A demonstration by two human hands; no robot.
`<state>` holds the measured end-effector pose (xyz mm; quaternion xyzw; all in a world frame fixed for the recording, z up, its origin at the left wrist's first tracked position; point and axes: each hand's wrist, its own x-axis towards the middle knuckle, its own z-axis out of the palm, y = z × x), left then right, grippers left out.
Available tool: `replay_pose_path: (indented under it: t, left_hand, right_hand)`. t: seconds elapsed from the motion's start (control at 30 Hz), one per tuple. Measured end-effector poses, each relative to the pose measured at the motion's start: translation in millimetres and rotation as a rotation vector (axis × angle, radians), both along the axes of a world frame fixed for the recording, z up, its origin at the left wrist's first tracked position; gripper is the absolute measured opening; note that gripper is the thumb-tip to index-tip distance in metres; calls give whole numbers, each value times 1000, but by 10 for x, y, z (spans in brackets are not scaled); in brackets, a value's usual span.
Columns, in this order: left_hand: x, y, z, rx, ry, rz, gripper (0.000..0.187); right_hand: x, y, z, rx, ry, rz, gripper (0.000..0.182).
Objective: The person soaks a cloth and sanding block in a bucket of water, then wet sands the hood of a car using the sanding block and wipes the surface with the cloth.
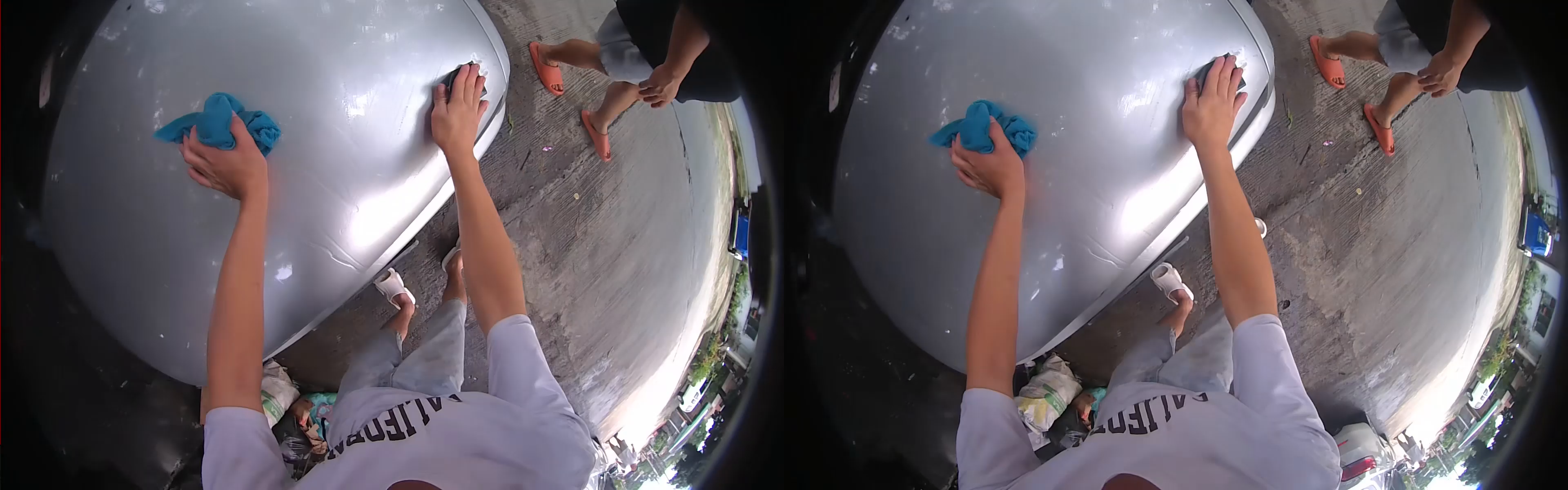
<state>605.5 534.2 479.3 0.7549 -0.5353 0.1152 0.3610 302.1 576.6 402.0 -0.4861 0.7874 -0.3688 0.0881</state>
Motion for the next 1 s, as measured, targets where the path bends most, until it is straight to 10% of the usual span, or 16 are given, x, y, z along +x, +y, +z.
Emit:
replay_pose_path:
  t: [0.17,0.37,0.63,0.83,1.0]
  left_hand:
    - [-58,-21,71,19,79,27,78]
    - [43,-90,-35,16,14,44,78]
    - [91,-136,-46,-15,-49,89,77]
    - [185,-145,-65,36,-60,87,77]
    - [95,-113,-32,-13,-99,78,72]
  right_hand:
    - [1976,1981,-228,236,-255,225,90]
    - [-196,252,-170,-40,-140,5,67]
    - [1601,1859,-136,214,-391,155,92]
    - [-300,354,-291,-21,-196,-71,70]
    - [1460,1752,-118,239,-379,168,90]
